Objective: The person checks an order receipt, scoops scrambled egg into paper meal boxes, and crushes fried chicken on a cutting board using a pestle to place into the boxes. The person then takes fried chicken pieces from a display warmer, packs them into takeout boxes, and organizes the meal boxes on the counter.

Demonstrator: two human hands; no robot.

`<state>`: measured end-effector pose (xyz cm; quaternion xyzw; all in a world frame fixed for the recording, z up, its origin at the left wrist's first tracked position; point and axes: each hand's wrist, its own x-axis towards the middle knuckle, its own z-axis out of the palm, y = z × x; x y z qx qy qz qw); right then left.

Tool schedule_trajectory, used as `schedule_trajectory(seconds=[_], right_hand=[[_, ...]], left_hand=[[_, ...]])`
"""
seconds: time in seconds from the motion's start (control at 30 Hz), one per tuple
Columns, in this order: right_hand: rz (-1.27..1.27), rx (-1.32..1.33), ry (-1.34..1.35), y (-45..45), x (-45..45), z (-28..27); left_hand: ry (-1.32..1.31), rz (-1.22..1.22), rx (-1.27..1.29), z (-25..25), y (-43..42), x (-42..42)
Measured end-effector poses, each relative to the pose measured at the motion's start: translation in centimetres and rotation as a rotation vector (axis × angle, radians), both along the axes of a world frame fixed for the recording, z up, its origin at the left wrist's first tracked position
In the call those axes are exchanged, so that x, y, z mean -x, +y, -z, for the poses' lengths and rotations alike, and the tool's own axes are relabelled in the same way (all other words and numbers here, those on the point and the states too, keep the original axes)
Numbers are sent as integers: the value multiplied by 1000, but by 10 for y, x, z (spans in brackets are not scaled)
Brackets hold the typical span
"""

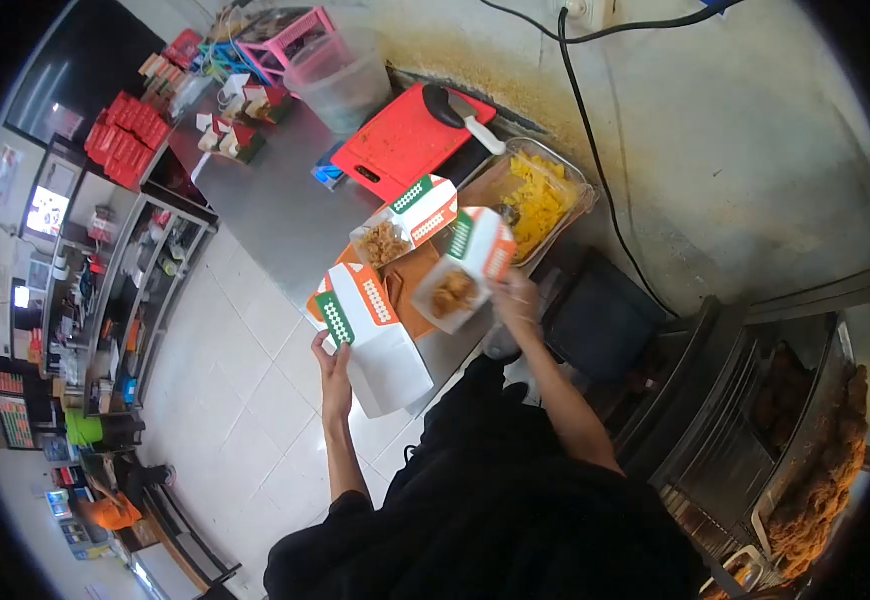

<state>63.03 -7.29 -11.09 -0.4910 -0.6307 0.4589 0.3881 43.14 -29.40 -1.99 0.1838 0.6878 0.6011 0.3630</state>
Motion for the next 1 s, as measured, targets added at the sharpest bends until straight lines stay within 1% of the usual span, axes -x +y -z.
schedule_trajectory(seconds=[0.03,0.07,0.1,0.13,0.17,0.2,0.23,0.27,0.3,0.33,0.37,0.4,0.43,0.47,0.53,0.57,0.67,0.77,0.87,0.97,1.0], right_hand=[[-20,15,-119,1,18,-2],[-76,72,82,6,38,18],[-88,55,-63,12,48,19],[-98,39,-205,15,54,17],[-147,22,-333,17,52,16],[-196,2,-463,20,45,6],[-244,-20,-595,25,37,-7],[-281,103,-479,21,24,-19],[-315,227,-362,9,6,-33],[-318,274,-288,-6,-6,-51],[-320,322,-214,-20,-18,-70],[-293,293,-186,-36,-26,-93],[-264,264,-157,-48,-31,-103],[-165,237,-96,-56,-32,-97],[32,176,27,-63,-32,-93],[65,54,16,-64,-37,-94],[181,-80,230,-64,-44,-89],[273,-95,129,-61,-61,-92],[324,-158,39,-58,-80,-109],[476,-416,-241,-45,-110,-115],[560,-374,-173,-40,-122,-127]], left_hand=[[-2,-8,3,1,-3,-4],[-2,-6,-12,6,-5,-7],[1,-2,-26,15,-5,-11],[6,4,-39,13,0,-20],[-62,1,-29,8,3,-31],[-123,5,-56,11,5,-39],[-173,24,-28,8,9,-47],[-226,45,5,6,12,-56],[-243,78,-22,15,16,-63],[-258,113,-49,27,21,-69],[-187,182,-57,36,26,-75],[-147,243,-48,44,33,-81],[-112,280,-42,30,44,-90],[-77,318,-36,15,54,-99],[-139,381,-106,23,65,-104],[-167,417,-140,26,70,-105],[-199,520,-151,29,85,-111],[-169,657,-57,7,101,-121],[-155,897,-78,18,117,-124],[-255,1097,59,4,143,-127],[-135,1177,70,1,153,-130]])
